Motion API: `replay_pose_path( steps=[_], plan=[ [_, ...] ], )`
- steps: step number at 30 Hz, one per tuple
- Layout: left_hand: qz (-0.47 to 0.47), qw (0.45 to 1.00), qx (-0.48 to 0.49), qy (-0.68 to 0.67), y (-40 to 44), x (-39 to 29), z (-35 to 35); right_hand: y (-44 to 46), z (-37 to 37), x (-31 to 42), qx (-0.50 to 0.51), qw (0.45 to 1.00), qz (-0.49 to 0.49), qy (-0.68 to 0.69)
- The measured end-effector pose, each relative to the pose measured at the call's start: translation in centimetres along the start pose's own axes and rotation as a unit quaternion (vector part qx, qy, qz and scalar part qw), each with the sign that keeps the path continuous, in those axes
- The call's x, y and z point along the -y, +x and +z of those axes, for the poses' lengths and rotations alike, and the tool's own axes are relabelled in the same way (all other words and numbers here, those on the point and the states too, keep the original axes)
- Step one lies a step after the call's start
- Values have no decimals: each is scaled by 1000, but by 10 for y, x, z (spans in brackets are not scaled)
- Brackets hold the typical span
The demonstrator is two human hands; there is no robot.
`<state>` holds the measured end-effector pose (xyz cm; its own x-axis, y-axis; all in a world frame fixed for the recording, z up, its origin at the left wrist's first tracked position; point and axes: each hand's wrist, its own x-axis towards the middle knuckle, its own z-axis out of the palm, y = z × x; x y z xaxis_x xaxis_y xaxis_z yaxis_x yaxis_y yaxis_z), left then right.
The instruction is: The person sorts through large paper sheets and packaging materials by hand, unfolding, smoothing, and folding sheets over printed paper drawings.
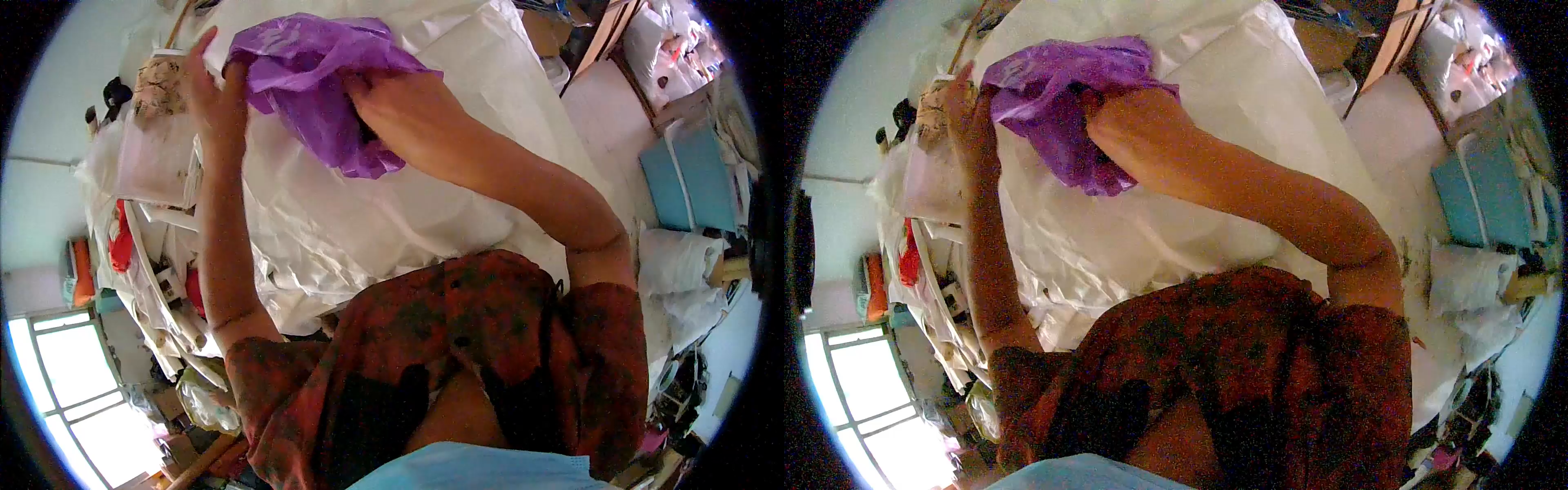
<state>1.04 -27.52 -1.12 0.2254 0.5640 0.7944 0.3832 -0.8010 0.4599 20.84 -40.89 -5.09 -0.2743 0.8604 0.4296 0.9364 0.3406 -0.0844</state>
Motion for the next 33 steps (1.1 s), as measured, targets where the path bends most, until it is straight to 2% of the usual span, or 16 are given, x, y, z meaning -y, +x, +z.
replay_pose_path(
  steps=[1, 3, 5, 6, 9, 10, 12, 14, 16, 17, 19, 20, 23, 26, 29, 33],
  plan=[
    [127, 981, -77, 121, -10, -25, 4, 6, 7, -2, -53, 998, -11, 22],
    [211, 954, -14, 212, -41, -92, 2, 22, 22, -7, -154, 985, -34, 70],
    [186, 950, 88, 235, -61, -122, 16, 38, 17, -21, -65, 985, -75, 143],
    [153, 936, 104, 301, -68, -123, 18, 44, 10, -27, -20, 979, -96, 179],
    [63, 908, 188, 368, -64, -94, 8, 52, -12, -45, 24, 996, -75, 44],
    [10, 934, 203, 295, -65, -85, 2, 60, -2, -49, 0, 998, -57, -9],
    [-97, 959, 225, 143, -66, -73, -7, 72, -45, -43, 238, 971, -26, 4],
    [-150, 967, 203, 30, -64, -76, -15, 68, -53, -35, 287, 958, -19, 13],
    [-188, 961, 188, -81, -65, -73, -25, 53, -28, -27, 154, 987, -37, 14],
    [-224, 951, 109, -186, -68, -73, -24, 46, -29, -26, 170, 982, -64, 44],
    [-280, 879, -53, -383, -73, -73, -22, 31, -31, -23, 200, 967, -118, 102],
    [-248, 892, -55, -375, -71, -80, -30, 31, -18, -20, 198, 973, -100, 58],
    [-255, 867, -105, -414, -67, -94, -29, 30, -15, -2, 186, 979, -81, 23],
    [-236, 864, -72, -438, -74, -73, -35, 34, 2, -2, 188, 976, -107, 38],
    [-239, 860, -82, -443, -71, -77, -37, 36, 15, -21, 89, 975, -131, 157],
    [-237, 860, -79, -446, -70, -80, -43, 40, -9, -42, 156, 923, -49, 349]
  ],
)
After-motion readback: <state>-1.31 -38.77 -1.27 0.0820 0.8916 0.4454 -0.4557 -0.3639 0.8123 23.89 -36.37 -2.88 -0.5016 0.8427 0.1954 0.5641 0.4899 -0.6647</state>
